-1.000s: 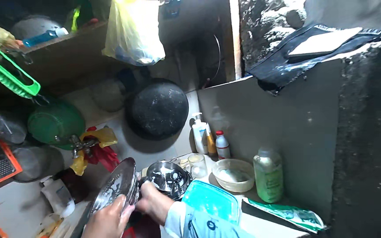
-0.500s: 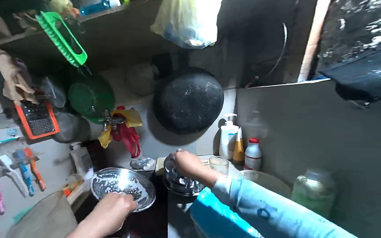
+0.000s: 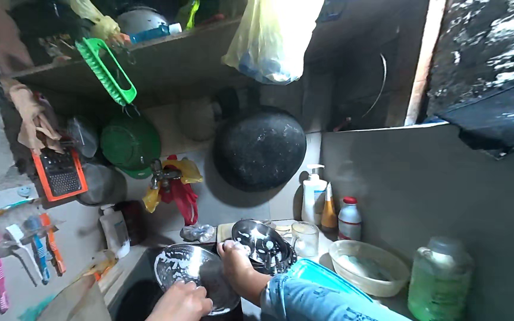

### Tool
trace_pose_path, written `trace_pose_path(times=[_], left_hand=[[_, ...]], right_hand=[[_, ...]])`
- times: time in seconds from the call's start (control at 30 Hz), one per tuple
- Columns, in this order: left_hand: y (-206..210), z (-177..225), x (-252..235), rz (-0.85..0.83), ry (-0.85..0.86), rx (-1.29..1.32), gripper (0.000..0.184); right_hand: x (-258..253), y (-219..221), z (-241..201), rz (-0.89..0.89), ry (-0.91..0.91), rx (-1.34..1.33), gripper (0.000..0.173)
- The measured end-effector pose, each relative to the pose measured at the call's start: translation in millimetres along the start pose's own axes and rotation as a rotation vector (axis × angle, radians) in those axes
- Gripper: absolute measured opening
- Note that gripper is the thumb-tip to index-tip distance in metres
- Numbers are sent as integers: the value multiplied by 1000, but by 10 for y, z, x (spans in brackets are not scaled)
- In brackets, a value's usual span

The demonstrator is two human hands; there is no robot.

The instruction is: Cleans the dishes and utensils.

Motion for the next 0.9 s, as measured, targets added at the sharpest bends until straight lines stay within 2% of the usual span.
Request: trace_pose_path(times=[0.17, 0.33, 0.47, 0.6, 0.8, 0.9], left_hand=[[-21, -3, 32, -27, 23, 9, 17], [-28, -3, 51, 20, 54, 10, 17], [-35, -3, 2, 89, 119, -11, 17], [31, 38, -113, 135, 165, -26, 17], [242, 59, -58, 371, 115, -8, 17], [335, 93, 29, 423, 49, -55, 9]], right_hand=[[53, 134, -47, -1, -11, 24, 46], [39, 96, -57, -58, -88, 231, 48], [-19, -114, -43, -6, -66, 72, 55], [-19, -235, -91, 20, -108, 31, 52], [6, -285, -324, 23, -201, 71, 43], [19, -317, -481, 3, -242, 145, 42]])
Point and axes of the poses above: each hand's wrist, its own x-axis away from the middle knuckle, its own y-axis out of the palm, z = x × y, the point moved 3 cm from there along -x, towards the middle knuckle, and after that the axes turned 10 degrees about z, right-handed, at the moved point
